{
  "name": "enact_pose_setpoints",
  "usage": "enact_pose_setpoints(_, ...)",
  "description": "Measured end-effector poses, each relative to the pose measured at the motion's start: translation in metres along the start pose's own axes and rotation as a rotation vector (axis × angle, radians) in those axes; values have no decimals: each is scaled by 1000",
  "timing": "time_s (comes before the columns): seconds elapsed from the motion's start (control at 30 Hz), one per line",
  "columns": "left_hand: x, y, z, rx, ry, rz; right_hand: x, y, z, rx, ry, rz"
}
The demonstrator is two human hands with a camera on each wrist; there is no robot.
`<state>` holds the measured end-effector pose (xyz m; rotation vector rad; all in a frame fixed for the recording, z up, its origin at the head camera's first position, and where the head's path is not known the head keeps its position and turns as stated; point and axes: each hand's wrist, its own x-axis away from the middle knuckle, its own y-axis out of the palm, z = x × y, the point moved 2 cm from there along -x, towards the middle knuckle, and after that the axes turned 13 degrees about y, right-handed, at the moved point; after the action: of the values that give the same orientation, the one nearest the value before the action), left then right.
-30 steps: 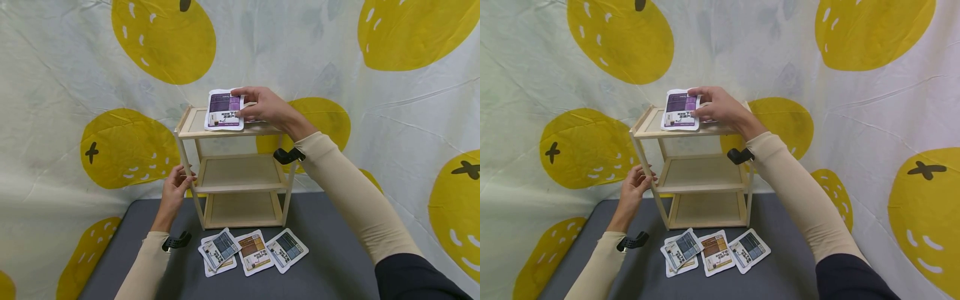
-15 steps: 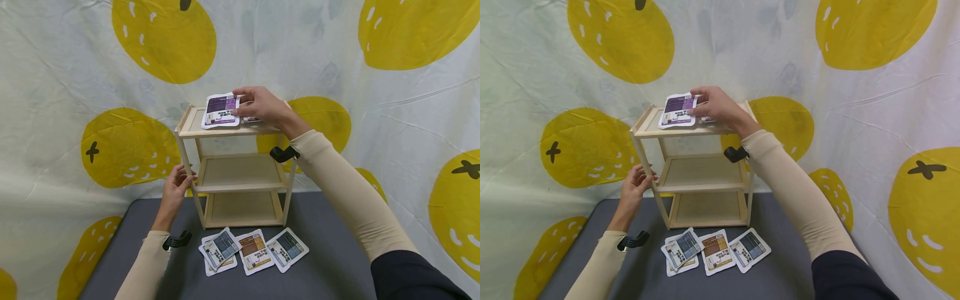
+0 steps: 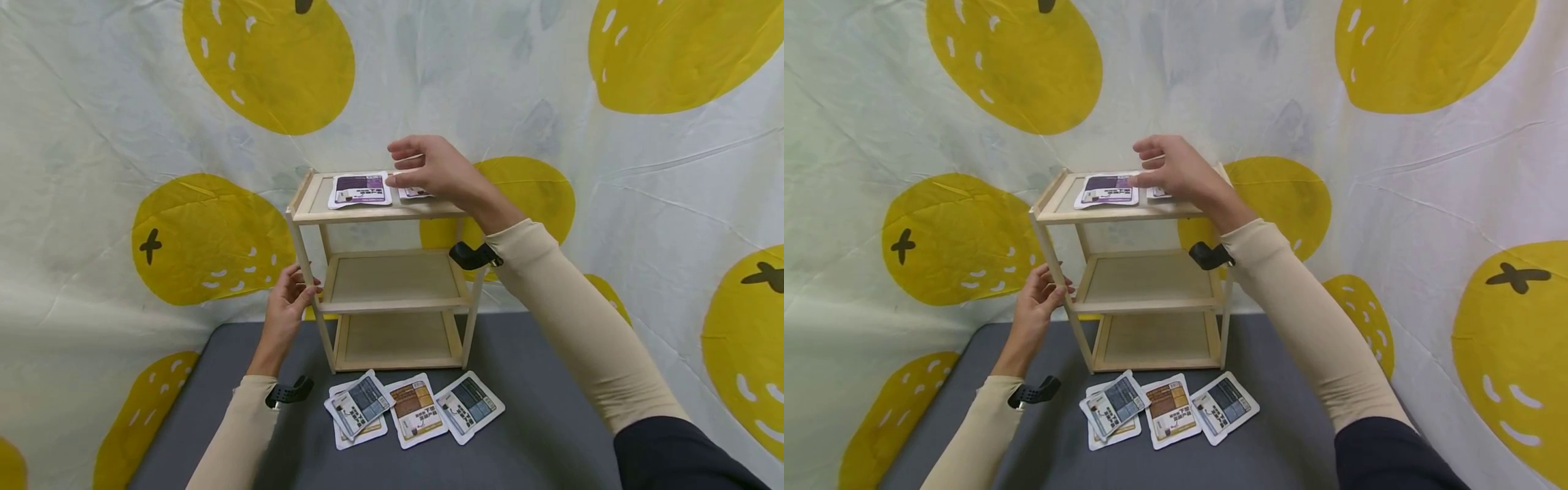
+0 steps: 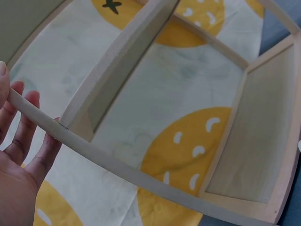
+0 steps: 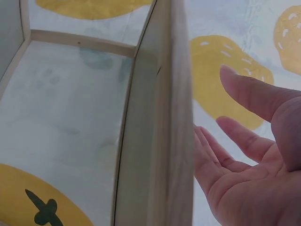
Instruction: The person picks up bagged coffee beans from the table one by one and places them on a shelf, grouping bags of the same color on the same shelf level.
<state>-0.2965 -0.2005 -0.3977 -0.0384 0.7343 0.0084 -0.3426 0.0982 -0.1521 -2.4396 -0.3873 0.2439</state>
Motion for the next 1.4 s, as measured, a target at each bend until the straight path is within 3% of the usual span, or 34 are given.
enact_pose_setpoints(0.2, 0, -1, 1, 2, 8, -10, 10, 3, 1, -104, -16, -45)
enact_pose_setpoints(1.07, 1, -1, 2, -31, 18, -26, 52, 17, 22, -184, -181, -192)
enact_pose_setpoints(1.4, 0, -1, 1, -30, 13, -25, 67, 26, 30, -200, -188, -249)
